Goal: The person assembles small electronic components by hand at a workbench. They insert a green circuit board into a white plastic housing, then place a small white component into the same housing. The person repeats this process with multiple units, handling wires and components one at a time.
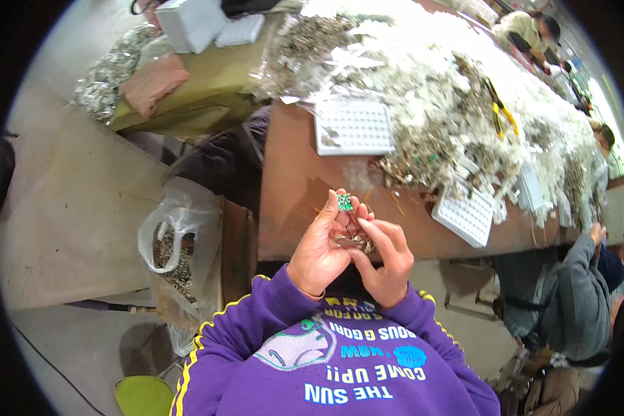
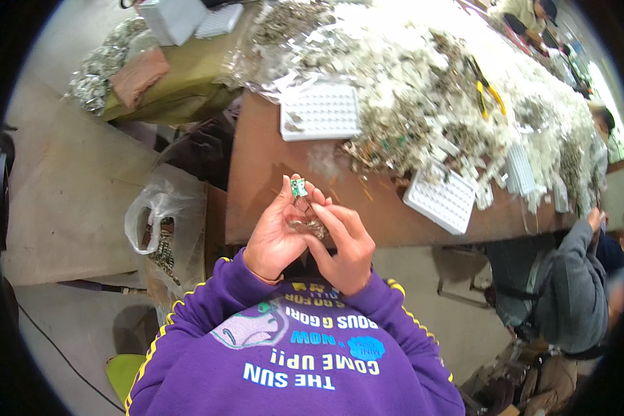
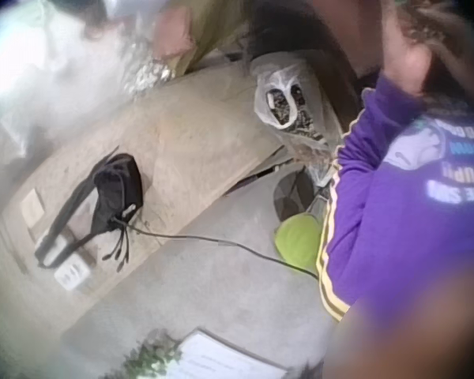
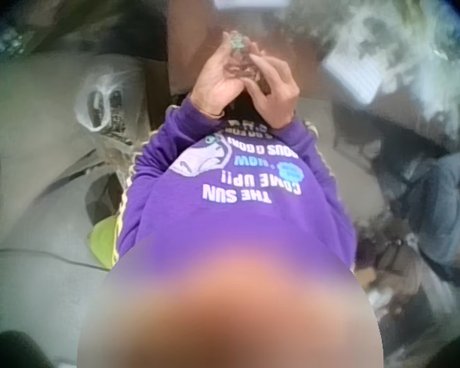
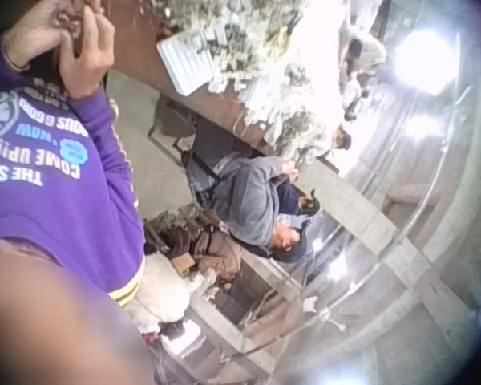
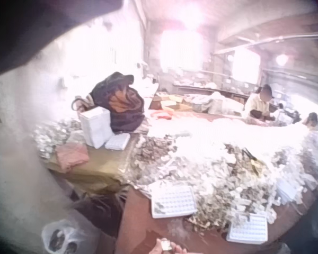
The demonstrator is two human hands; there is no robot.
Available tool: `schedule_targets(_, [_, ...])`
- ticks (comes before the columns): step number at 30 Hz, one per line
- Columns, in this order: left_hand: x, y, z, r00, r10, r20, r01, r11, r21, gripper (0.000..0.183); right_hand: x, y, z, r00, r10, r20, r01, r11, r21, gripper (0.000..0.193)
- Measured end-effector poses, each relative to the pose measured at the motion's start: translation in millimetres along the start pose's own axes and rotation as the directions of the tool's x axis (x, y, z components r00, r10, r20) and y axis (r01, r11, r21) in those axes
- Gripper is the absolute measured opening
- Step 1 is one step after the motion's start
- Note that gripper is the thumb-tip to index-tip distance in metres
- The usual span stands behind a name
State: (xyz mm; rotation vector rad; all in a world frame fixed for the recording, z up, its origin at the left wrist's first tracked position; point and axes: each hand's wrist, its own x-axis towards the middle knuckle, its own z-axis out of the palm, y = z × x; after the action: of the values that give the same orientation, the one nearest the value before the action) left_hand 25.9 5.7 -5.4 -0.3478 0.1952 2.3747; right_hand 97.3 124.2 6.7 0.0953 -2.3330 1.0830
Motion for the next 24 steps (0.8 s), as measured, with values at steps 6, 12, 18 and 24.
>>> schedule_targets(6, [-3, 62, 14, 0.948, 0.319, -0.008, -0.317, 0.945, 0.084, 0.02, 2, 6, -5, 0.996, 0.085, 0.016, -0.085, 0.996, -0.006, 0.049])
schedule_targets(12, [4, 144, 30, 0.574, 0.718, 0.394, -0.733, 0.236, 0.637, 0.014, 2, 24, 1, 0.997, 0.067, -0.034, -0.071, 0.987, -0.143, 0.038])
schedule_targets(18, [59, 260, 49, 0.282, 0.28, 0.918, -0.274, -0.894, 0.356, 0.014, 1, 27, 9, 0.998, -0.046, -0.049, 0.034, 0.975, -0.219, 0.033])
schedule_targets(24, [129, 371, 99, 0.423, 0.201, 0.884, 0.016, -0.977, 0.214, 0.022, 1, 27, 6, 0.995, -0.086, -0.054, 0.071, 0.97, -0.232, 0.028])
